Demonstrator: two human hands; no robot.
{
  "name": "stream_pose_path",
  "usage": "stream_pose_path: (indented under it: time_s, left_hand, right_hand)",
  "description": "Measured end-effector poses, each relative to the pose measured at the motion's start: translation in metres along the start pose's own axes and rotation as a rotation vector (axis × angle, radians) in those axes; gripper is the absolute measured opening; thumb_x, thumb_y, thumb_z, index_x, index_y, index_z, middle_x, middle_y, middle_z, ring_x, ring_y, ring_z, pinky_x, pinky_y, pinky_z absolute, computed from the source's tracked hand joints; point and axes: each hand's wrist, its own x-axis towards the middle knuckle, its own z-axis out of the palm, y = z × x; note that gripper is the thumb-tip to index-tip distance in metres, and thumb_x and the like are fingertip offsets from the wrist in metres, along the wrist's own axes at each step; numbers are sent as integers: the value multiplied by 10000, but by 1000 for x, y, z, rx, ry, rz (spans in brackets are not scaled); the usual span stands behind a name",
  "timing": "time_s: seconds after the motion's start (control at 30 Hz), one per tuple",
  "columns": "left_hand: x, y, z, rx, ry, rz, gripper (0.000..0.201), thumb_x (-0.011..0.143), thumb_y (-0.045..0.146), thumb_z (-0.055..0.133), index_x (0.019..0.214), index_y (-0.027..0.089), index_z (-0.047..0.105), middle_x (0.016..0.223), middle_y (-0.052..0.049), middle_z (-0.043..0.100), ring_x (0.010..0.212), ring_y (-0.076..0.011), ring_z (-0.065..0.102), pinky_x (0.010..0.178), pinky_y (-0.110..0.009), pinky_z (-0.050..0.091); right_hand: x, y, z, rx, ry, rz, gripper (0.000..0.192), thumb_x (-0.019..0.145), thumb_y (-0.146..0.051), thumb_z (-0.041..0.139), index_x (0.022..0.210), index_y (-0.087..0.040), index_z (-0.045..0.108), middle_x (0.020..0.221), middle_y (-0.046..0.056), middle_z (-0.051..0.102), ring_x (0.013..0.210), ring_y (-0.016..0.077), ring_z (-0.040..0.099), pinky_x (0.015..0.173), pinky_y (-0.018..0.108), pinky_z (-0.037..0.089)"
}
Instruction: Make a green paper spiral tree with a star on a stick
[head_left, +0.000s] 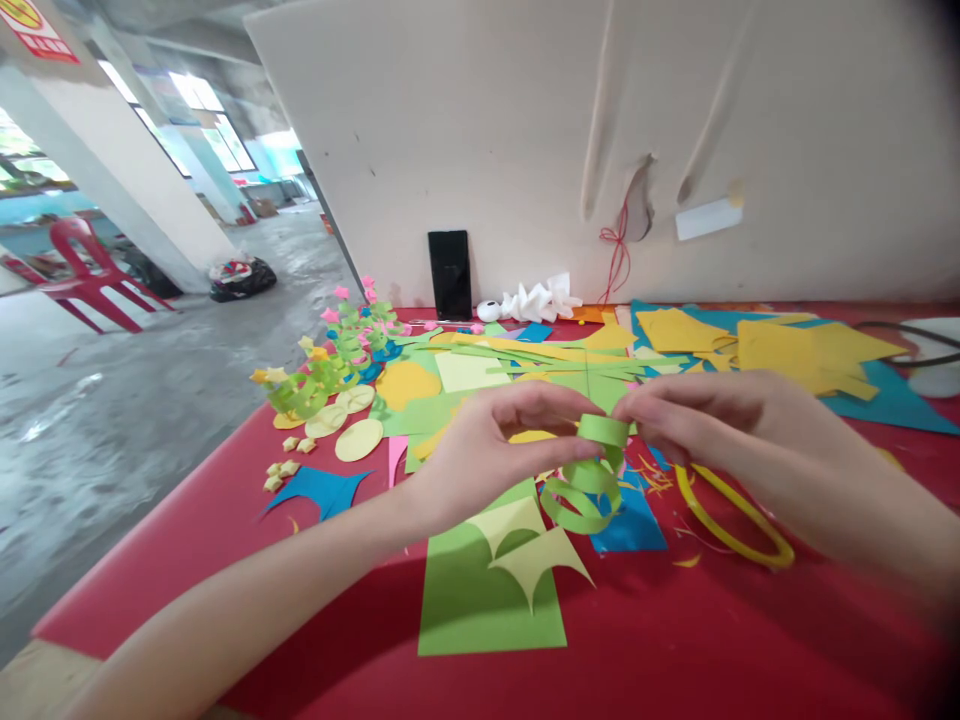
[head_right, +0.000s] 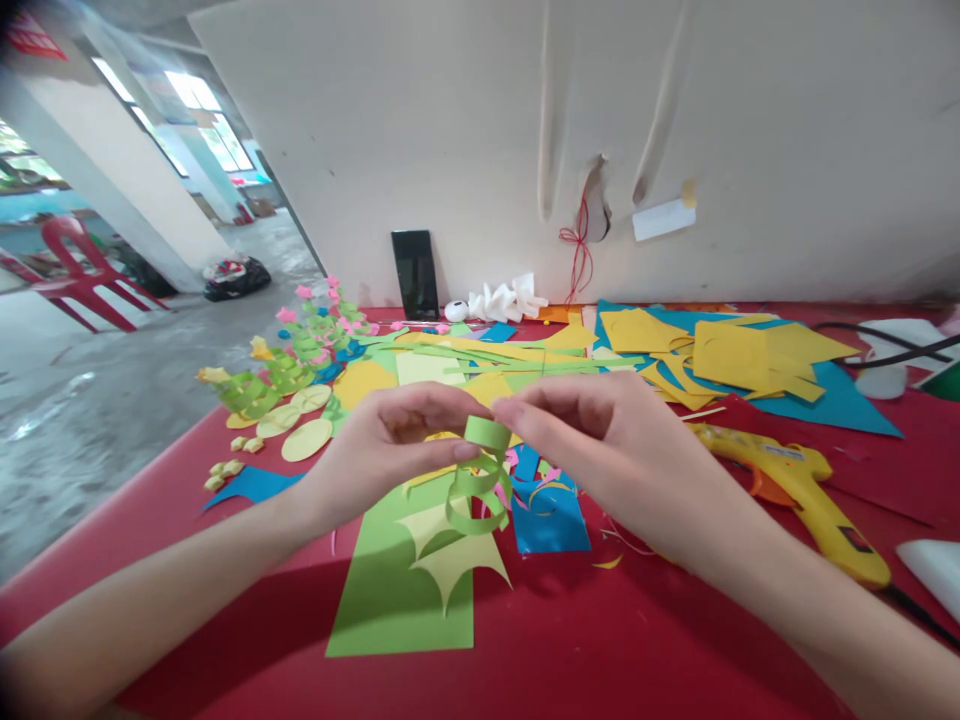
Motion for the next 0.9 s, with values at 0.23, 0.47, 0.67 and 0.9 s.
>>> stream_pose_path:
  time_s: [0.23,0.47,0.67,0.9]
  left_hand:
    - [2,0,-2,16,-8,44,202,725,255,692,908,186,642,928,-10,661,845,-120,627,772,-230,505]
    - [6,-1,-7,176,-194,134,313,661,206,738,940,150,607,1105,-66,592,1074,-190,540,991,-344,385]
    - [5,1,-7,203,-159,100,143,790,296,610,789,153,602,1025,-45,584,997,-163,553,918,-317,411]
    - [7,1,-12,185,-112,172,86,779,247,633,767,164,613,955,-20,585,937,-119,561,866,-243,416]
  right_hand:
    - [2,4,-3,122,-104,84,123,732,-389,668,756,-269,678,704,-28,645,629,100,578,517,155,448]
    - [2,-1,-1,163,-129,179,173,669,-373,723,696,-219,650,656,-27,599,587,85,531,500,148,417]
    - [4,0,7,168,-175,183,220,638,-383,737,633,-190,629,580,-15,573,525,85,484,470,176,382]
    - [4,4,5,152,-129,152,208,693,-409,682,664,-208,638,615,-15,559,540,81,472,459,169,369]
